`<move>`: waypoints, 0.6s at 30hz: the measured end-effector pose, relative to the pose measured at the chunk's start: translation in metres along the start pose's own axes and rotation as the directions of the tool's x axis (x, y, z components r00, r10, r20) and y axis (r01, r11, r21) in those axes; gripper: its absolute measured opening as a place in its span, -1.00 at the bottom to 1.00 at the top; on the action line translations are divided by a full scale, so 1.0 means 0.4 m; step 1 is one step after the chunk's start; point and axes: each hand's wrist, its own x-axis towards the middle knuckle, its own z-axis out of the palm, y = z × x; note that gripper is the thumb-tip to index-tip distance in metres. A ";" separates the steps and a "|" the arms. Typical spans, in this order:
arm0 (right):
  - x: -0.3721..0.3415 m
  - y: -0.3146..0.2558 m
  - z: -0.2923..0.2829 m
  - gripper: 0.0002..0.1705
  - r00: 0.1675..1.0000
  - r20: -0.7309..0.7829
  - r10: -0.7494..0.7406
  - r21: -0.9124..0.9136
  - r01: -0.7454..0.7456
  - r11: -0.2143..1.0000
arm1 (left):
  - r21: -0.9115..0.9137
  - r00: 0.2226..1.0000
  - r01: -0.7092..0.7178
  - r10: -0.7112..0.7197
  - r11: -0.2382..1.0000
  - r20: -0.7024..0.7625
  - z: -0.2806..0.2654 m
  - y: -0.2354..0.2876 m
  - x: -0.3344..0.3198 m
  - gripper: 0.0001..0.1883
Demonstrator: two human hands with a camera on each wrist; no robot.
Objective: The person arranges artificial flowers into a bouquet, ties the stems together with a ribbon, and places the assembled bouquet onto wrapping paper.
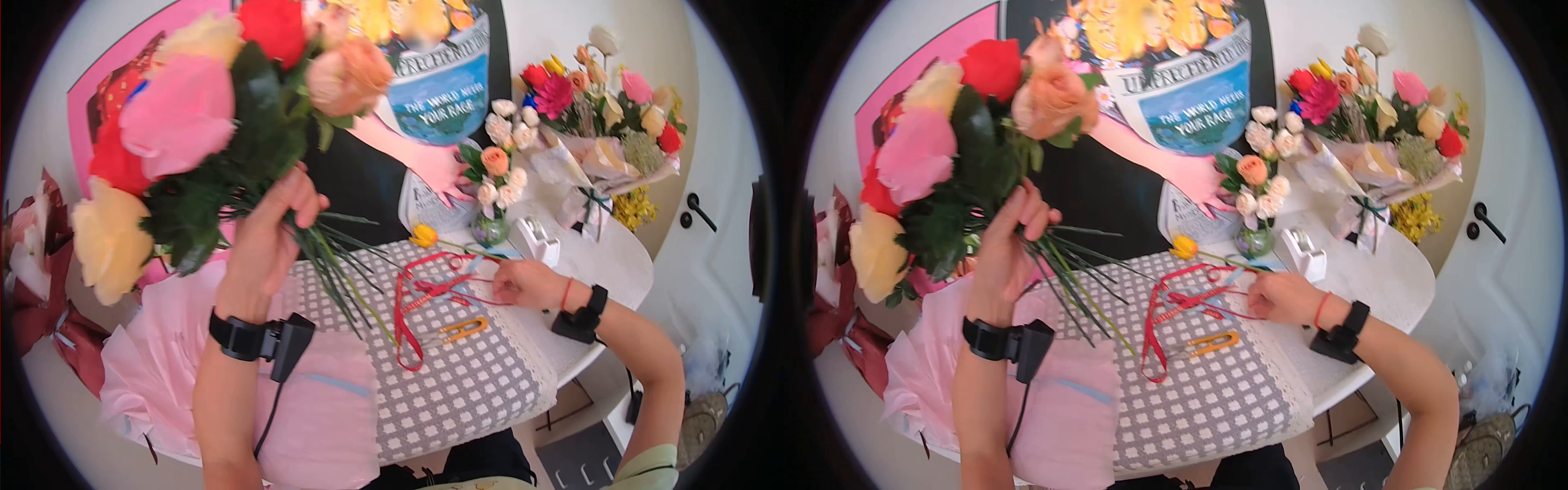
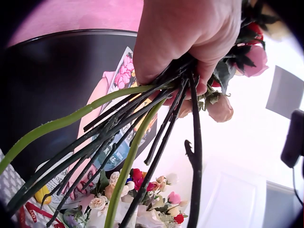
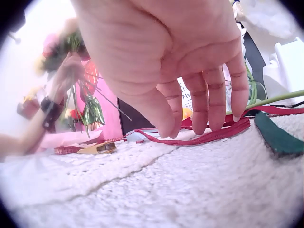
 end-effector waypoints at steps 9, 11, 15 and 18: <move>-0.020 -0.025 -0.008 -0.92 0.990 -0.081 -0.115 -0.123 0.104 0.987 | 0.019 1.000 -0.002 0.002 1.000 -0.006 0.004 -0.001 -0.004 -0.88; -0.020 -0.042 -0.039 -0.93 0.989 -0.145 -0.019 0.064 0.029 0.998 | 0.021 1.000 -0.010 0.011 1.000 -0.004 -0.001 -0.004 -0.004 -0.87; 0.006 -0.112 -0.126 -0.88 0.943 -0.321 0.086 0.419 0.060 0.906 | 0.049 1.000 0.011 -0.011 0.999 0.001 -0.001 -0.007 -0.003 -0.83; 0.025 -0.240 -0.204 -0.87 0.935 -0.353 0.034 0.448 0.137 0.884 | 0.052 0.997 0.047 -0.044 0.998 -0.057 0.005 -0.009 -0.006 -0.82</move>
